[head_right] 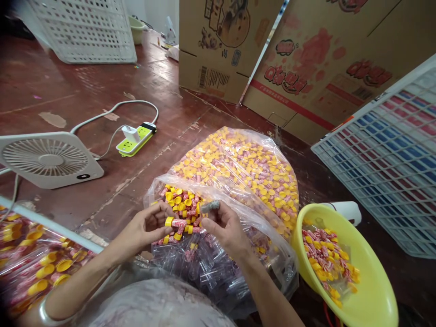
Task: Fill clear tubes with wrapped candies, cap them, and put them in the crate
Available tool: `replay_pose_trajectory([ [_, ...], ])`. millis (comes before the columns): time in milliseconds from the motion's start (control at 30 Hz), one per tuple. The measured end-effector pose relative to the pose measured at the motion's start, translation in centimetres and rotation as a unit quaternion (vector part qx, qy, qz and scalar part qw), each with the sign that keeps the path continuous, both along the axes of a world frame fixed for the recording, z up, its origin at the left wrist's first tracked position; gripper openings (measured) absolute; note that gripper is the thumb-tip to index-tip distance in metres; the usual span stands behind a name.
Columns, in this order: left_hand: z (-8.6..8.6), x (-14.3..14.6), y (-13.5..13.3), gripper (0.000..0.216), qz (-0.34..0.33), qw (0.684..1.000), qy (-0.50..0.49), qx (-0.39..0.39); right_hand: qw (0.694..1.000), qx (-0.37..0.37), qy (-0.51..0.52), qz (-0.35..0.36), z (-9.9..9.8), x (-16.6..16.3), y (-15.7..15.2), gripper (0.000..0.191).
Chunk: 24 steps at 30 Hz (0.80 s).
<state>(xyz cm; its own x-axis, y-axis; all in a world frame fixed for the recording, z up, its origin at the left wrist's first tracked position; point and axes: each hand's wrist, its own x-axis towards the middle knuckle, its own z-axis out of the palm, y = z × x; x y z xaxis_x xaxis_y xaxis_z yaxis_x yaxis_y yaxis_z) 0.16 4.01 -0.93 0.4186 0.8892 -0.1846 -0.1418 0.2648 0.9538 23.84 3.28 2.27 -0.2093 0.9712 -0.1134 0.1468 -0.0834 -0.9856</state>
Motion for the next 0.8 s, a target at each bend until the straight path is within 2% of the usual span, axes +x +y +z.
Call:
replay_pose_trajectory([
  [100, -0.4, 0.3, -0.7, 0.03, 0.033, 0.998, -0.031, -0.032, 0.999, -0.021, 0.044, -0.024, 0.0, -0.5, -0.4, 0.034],
  [267, -1.3, 0.3, -1.5, 0.034, 0.088, 0.989, -0.088, -0.074, 0.997, -0.059, 0.047, 0.014, 1.0, -1.3, -0.8, 0.038],
  [400, -0.8, 0.6, -1.6, 0.032, 0.107, 0.987, -0.105, -0.064, 0.996, -0.061, 0.054, 0.017, 1.1, -1.6, -1.0, 0.036],
  [567, -0.6, 1.7, -1.8, 0.029, 0.111, 0.988, -0.108, -0.019, 0.99, -0.093, 0.075, 0.075, 0.5, -2.2, -1.6, 0.031],
  [600, -0.6, 1.9, -1.8, 0.032, 0.104, 0.989, -0.102, -0.014, 0.988, -0.099, 0.083, 0.08, 0.4, -2.3, -1.7, 0.03],
  [700, -0.5, 2.0, -1.6, 0.072, 0.079, 0.989, -0.128, -0.006, 0.986, -0.11, 0.1, 0.073, 0.3, -2.5, -2.1, 0.031],
  [733, -0.3, 2.1, -1.4, 0.079, 0.084, 0.985, -0.153, -0.009, 0.986, -0.113, 0.1, 0.072, 0.3, -2.7, -2.2, 0.032],
  [800, 0.2, 2.6, -0.9, 0.07, 0.122, 0.97, -0.208, -0.034, 0.984, -0.124, 0.097, 0.083, 0.3, -3.1, -2.5, 0.032],
])
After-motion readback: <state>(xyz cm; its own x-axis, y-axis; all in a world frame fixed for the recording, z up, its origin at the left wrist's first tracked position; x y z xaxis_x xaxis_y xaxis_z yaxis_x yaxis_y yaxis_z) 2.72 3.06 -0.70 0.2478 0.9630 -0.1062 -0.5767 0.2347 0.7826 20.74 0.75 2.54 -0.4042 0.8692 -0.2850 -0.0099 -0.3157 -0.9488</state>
